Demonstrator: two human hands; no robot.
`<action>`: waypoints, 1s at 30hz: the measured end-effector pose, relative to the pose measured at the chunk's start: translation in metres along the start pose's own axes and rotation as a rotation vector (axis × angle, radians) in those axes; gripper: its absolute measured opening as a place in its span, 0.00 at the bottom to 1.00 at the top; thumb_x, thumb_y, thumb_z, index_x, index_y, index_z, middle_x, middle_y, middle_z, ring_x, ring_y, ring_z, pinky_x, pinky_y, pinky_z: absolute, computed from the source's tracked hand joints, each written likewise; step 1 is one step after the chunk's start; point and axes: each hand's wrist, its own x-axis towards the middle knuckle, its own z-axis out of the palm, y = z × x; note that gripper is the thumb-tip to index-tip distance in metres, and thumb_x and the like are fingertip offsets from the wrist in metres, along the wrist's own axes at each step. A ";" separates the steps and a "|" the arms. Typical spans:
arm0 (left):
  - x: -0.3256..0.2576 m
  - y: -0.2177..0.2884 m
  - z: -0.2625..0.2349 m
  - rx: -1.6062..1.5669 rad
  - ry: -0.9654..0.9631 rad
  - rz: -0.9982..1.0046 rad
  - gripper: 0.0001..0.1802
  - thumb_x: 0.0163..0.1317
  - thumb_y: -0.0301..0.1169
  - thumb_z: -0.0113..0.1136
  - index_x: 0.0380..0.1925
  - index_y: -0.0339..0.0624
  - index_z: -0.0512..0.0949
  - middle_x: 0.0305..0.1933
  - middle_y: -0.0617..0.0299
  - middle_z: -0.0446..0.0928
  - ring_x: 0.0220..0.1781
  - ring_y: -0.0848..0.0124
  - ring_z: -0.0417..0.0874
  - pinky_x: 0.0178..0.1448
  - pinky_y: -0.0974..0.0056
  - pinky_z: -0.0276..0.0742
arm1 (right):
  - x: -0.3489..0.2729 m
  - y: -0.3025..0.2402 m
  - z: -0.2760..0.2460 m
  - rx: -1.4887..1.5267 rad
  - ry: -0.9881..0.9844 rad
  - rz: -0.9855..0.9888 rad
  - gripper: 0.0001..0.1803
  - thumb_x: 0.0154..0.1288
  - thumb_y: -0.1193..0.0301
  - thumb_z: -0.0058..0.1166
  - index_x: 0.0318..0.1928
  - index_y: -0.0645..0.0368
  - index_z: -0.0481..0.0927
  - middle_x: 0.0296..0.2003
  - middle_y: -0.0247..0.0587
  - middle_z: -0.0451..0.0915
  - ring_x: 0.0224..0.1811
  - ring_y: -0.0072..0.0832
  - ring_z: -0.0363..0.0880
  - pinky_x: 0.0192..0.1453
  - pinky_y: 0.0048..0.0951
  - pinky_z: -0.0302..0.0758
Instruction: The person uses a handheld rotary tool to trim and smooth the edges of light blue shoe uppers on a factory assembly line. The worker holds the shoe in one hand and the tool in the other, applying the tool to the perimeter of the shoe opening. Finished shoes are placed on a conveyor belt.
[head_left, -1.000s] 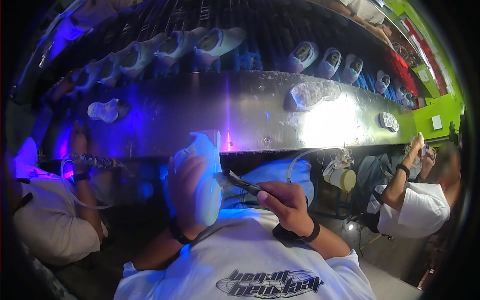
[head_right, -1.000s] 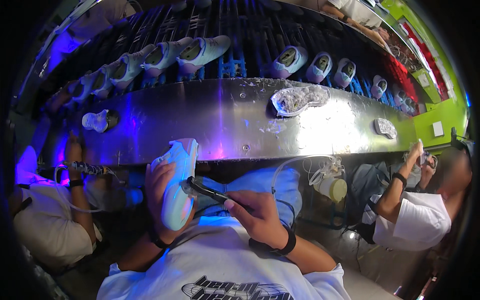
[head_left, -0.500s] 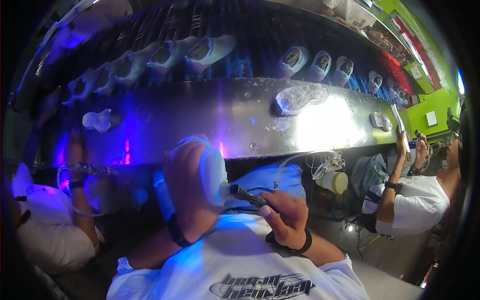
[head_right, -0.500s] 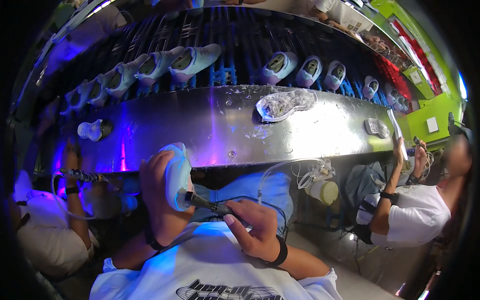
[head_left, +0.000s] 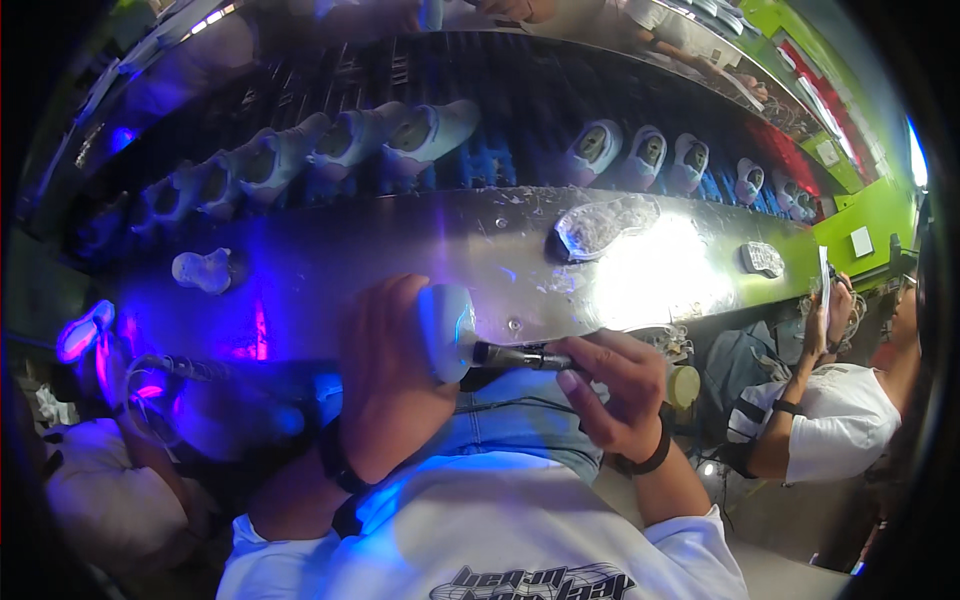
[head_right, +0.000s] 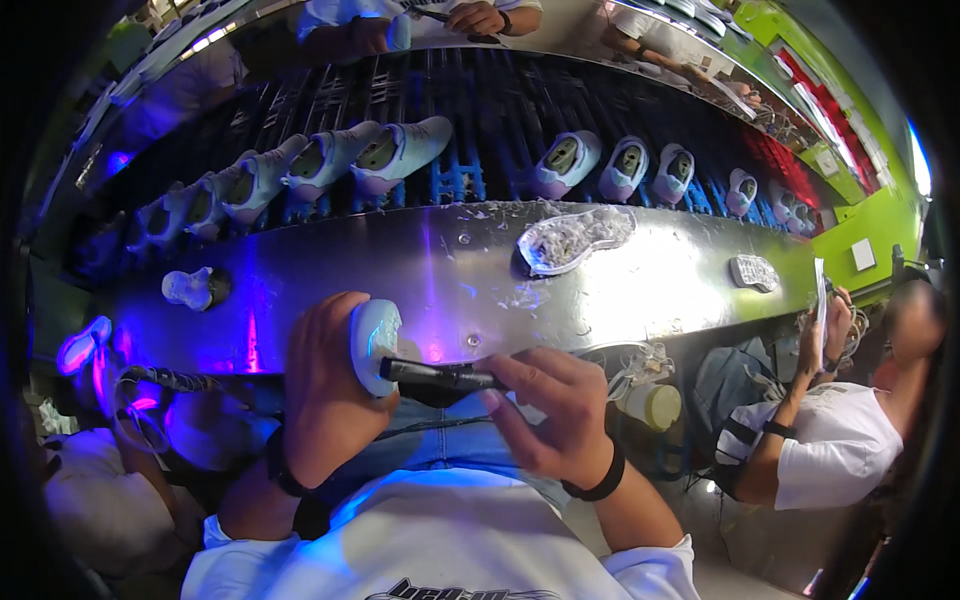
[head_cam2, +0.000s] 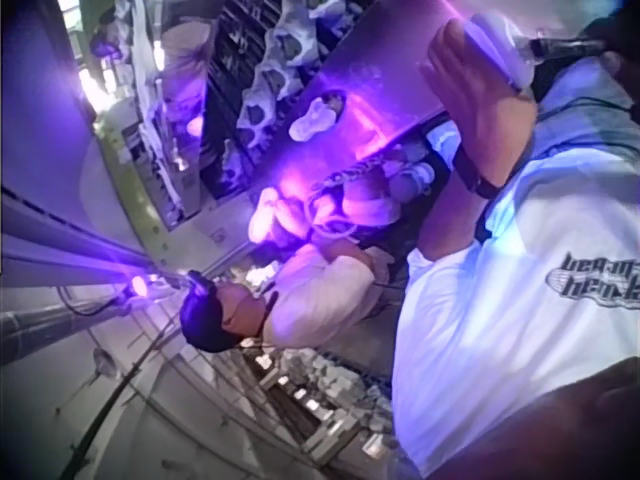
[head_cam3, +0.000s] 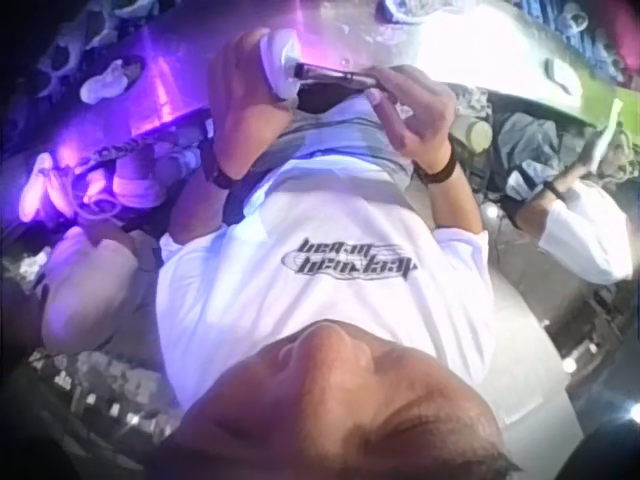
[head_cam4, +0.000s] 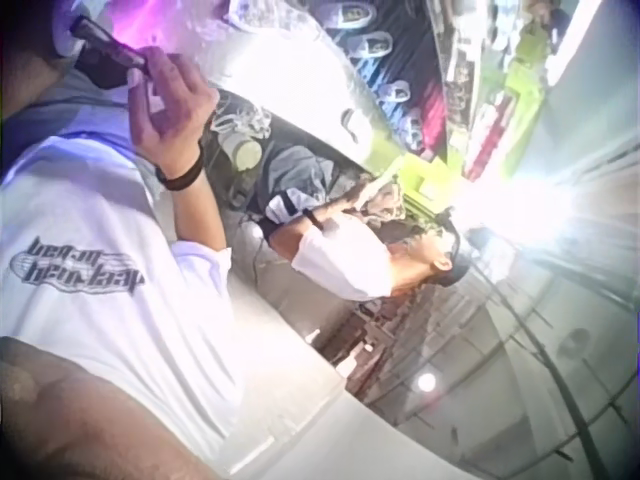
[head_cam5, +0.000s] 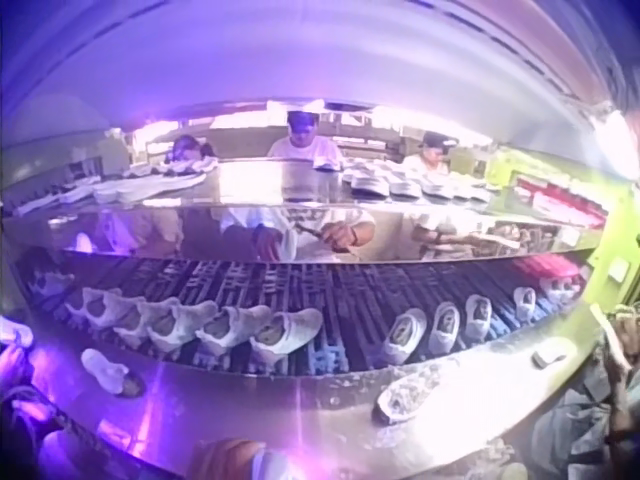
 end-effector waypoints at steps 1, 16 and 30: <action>0.003 -0.002 -0.001 -0.012 0.000 0.004 0.35 0.41 0.18 0.73 0.55 0.39 0.74 0.54 0.46 0.78 0.57 0.42 0.78 0.64 0.44 0.73 | 0.003 0.007 0.004 0.062 0.002 0.023 0.14 0.62 0.77 0.65 0.48 0.68 0.87 0.29 0.45 0.83 0.25 0.32 0.81 0.31 0.30 0.76; 0.036 -0.036 -0.027 -0.208 -0.315 -0.193 0.33 0.43 0.28 0.81 0.52 0.37 0.80 0.52 0.46 0.83 0.55 0.48 0.86 0.61 0.51 0.81 | 0.011 0.059 0.085 0.426 0.098 0.081 0.13 0.69 0.72 0.64 0.49 0.66 0.88 0.27 0.43 0.80 0.26 0.28 0.76 0.31 0.31 0.70; 0.020 -0.091 -0.026 -0.084 -0.346 -0.245 0.57 0.44 0.32 0.86 0.73 0.33 0.62 0.67 0.37 0.76 0.67 0.44 0.79 0.71 0.52 0.76 | -0.025 0.063 0.100 0.202 0.072 0.268 0.13 0.69 0.70 0.66 0.48 0.68 0.87 0.29 0.50 0.84 0.30 0.36 0.81 0.37 0.35 0.75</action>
